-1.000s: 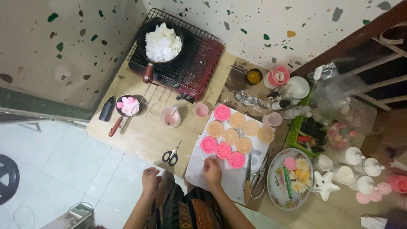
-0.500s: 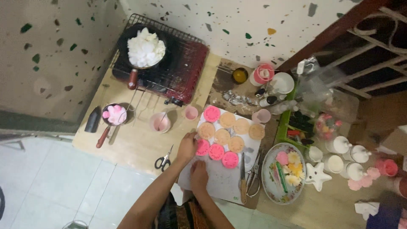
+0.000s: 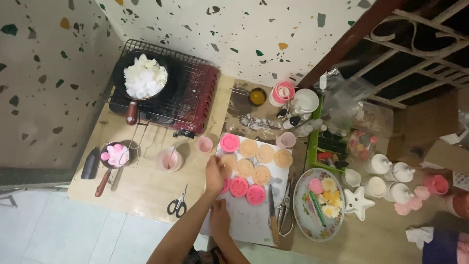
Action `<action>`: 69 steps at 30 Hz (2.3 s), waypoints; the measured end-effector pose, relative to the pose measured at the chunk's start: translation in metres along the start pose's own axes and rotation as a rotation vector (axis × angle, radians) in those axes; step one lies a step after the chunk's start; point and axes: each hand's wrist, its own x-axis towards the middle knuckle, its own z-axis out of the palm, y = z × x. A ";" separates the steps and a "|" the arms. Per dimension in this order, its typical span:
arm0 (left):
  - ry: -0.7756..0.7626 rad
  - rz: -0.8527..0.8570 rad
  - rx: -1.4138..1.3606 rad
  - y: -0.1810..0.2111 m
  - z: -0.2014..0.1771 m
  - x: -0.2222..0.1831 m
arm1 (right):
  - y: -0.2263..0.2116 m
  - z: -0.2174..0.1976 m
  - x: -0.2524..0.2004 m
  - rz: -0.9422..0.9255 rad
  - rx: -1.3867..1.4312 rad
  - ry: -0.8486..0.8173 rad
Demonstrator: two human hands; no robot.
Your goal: The person is unmolding decorative wax items and preparing melting wax on a small stove.
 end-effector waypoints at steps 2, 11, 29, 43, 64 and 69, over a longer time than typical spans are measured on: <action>0.032 0.137 0.029 0.008 -0.008 -0.006 | -0.001 -0.003 -0.003 -0.037 0.024 0.027; -0.287 0.248 0.087 0.048 -0.062 0.001 | 0.007 -0.026 -0.005 -0.055 0.266 0.183; -0.374 -0.184 -1.135 0.245 -0.176 -0.085 | -0.148 -0.352 -0.021 -0.394 0.831 0.473; -0.480 -0.099 -1.142 0.289 -0.189 -0.112 | -0.146 -0.362 -0.038 -0.607 0.663 0.580; -0.368 0.042 -0.919 0.293 -0.163 -0.123 | -0.141 -0.369 -0.031 -0.586 0.181 0.798; -0.444 -0.209 -1.096 0.272 -0.152 -0.110 | -0.157 -0.389 -0.047 -0.417 0.240 0.651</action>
